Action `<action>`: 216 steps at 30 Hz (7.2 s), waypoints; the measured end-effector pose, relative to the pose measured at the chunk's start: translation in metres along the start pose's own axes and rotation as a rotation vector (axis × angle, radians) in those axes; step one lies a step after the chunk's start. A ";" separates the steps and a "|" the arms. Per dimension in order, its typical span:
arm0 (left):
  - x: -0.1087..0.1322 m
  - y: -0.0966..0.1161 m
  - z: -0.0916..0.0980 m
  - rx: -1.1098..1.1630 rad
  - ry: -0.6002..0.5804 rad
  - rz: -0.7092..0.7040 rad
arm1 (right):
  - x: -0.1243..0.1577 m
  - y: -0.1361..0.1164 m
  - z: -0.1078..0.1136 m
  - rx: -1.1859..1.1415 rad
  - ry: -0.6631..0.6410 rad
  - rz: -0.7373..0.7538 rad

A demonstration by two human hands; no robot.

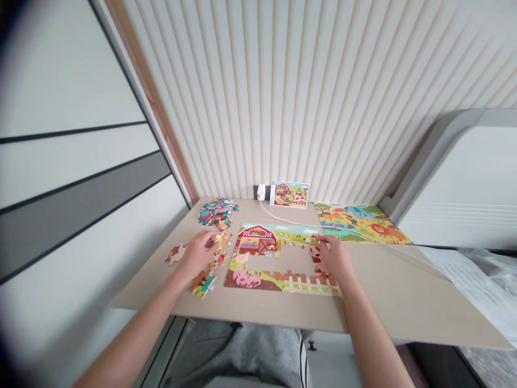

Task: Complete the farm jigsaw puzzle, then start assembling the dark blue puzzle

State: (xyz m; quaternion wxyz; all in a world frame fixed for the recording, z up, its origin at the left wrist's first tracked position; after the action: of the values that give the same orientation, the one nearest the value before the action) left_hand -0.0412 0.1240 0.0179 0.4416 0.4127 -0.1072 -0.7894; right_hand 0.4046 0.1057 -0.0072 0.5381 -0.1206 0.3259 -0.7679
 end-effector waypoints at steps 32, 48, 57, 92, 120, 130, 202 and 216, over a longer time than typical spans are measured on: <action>0.060 0.105 -0.034 -0.199 -0.263 -0.313 | 0.084 -0.091 -0.019 0.023 -0.259 0.637; 0.061 0.101 -0.039 -0.246 -0.221 -0.235 | 0.142 -0.127 -0.045 0.141 -0.222 0.648; 0.061 0.100 -0.041 -0.228 -0.219 -0.236 | 0.143 -0.127 -0.044 0.127 -0.214 0.645; 0.088 0.113 -0.031 -0.253 -0.278 -0.321 | 0.165 -0.123 -0.032 0.150 -0.200 0.779; 0.115 -0.016 0.045 -0.504 0.023 0.029 | 0.175 0.010 0.007 0.300 0.496 0.193; 0.109 -0.028 0.046 -0.374 0.043 0.055 | 0.174 0.016 0.005 0.314 0.512 0.184; 0.130 0.017 0.055 -0.388 -0.037 -0.058 | 0.173 0.015 0.006 0.264 0.532 0.201; 0.118 0.028 0.038 -0.352 -0.092 -0.004 | 0.189 -0.021 0.006 0.204 0.518 0.363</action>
State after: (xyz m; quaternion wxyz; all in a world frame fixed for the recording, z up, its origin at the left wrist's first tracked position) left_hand -0.0847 0.0073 -0.0091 0.5000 0.2928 0.0137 -0.8149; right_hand 0.3182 -0.0628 -0.0206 0.5748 0.1930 0.3896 -0.6932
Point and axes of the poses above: each hand's wrist, its own x-axis away from the middle knuckle, its own z-axis out of the back of the hand, y = z × x, the point moved 2 cm from there along -x, towards the middle knuckle, and after that the axes turned 10 degrees about -z, right-handed, at the moved point
